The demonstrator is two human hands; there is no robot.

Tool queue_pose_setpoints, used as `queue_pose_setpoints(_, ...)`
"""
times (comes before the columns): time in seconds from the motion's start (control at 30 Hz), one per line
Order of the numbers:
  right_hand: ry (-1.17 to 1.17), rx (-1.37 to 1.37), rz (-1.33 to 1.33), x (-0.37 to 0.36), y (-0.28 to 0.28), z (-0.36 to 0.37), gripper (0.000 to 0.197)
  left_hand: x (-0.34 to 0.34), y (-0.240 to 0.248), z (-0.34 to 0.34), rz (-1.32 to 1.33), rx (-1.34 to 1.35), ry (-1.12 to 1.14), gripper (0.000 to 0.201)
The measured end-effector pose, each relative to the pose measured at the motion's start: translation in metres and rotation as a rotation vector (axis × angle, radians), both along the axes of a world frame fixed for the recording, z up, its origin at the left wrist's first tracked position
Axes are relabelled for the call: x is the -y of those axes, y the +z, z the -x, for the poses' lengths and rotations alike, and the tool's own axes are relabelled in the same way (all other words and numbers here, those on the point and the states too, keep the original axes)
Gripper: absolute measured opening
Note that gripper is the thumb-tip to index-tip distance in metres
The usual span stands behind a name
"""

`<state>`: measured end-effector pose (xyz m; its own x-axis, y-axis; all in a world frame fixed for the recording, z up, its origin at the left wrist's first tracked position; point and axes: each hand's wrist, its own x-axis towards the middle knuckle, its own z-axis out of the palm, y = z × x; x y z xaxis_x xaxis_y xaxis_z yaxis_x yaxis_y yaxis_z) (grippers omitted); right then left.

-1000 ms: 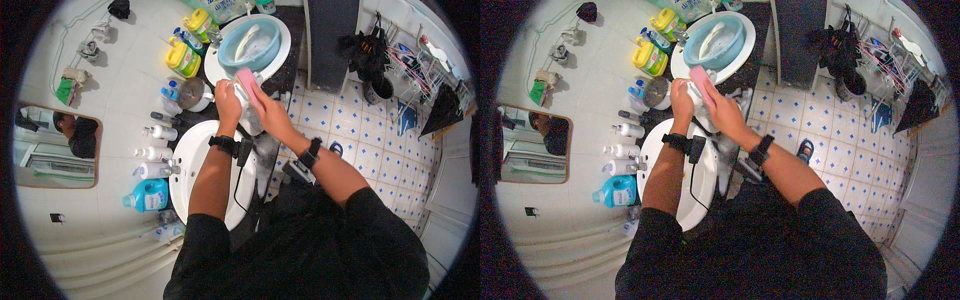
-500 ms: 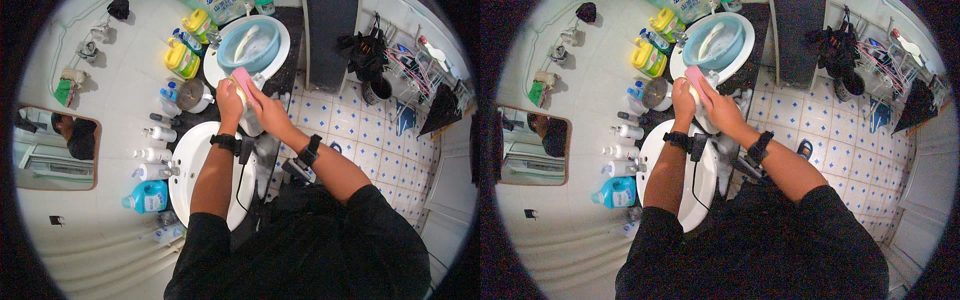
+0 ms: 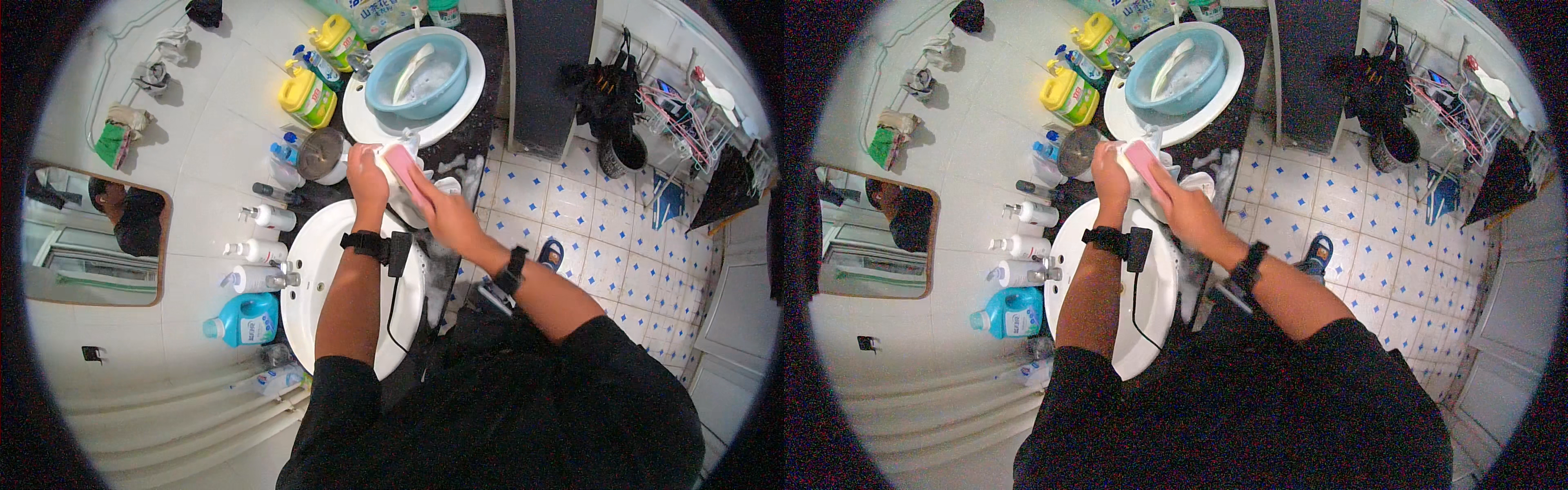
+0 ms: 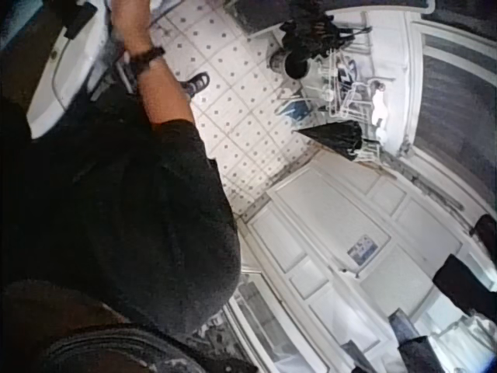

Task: The person scrubs a shoe with a brush and a sponge over a sink, occasionally dipping the tools into a basin of water.

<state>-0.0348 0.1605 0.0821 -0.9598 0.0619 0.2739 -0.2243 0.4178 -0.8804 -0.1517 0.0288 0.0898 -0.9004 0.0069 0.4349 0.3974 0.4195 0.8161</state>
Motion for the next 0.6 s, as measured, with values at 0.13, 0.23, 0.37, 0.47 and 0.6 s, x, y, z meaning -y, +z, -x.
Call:
queue_pose_setpoints(0.13, 0.0, 0.053, 0.029, 0.004, -0.028, -0.023, 0.053, 0.014, 0.005, 0.008, -0.008, 0.064, 0.015, 0.024)
queue_pose_setpoints(0.23, -0.046, 0.092, -0.031, -0.002, -0.031, -0.011, 0.053, 0.004, 0.005, 0.004, -0.074, 0.069, 0.022, 0.025)
queue_pose_setpoints(0.37, -0.104, 0.108, 0.0, -0.003, -0.025, -0.009, 0.05, -0.005, 0.006, 0.006, -0.083, 0.07, -0.001, 0.026)
queue_pose_setpoints(0.47, -0.076, 0.192, -0.021, -0.011, -0.03, -0.02, 0.048, -0.011, 0.014, 0.004, 0.019, 0.078, -0.033, 0.024)
queue_pose_setpoints(0.6, -0.119, 0.107, 0.212, -0.023, -0.051, -0.033, 0.049, -0.017, 0.014, 0.002, -0.044, 0.078, -0.022, 0.023)
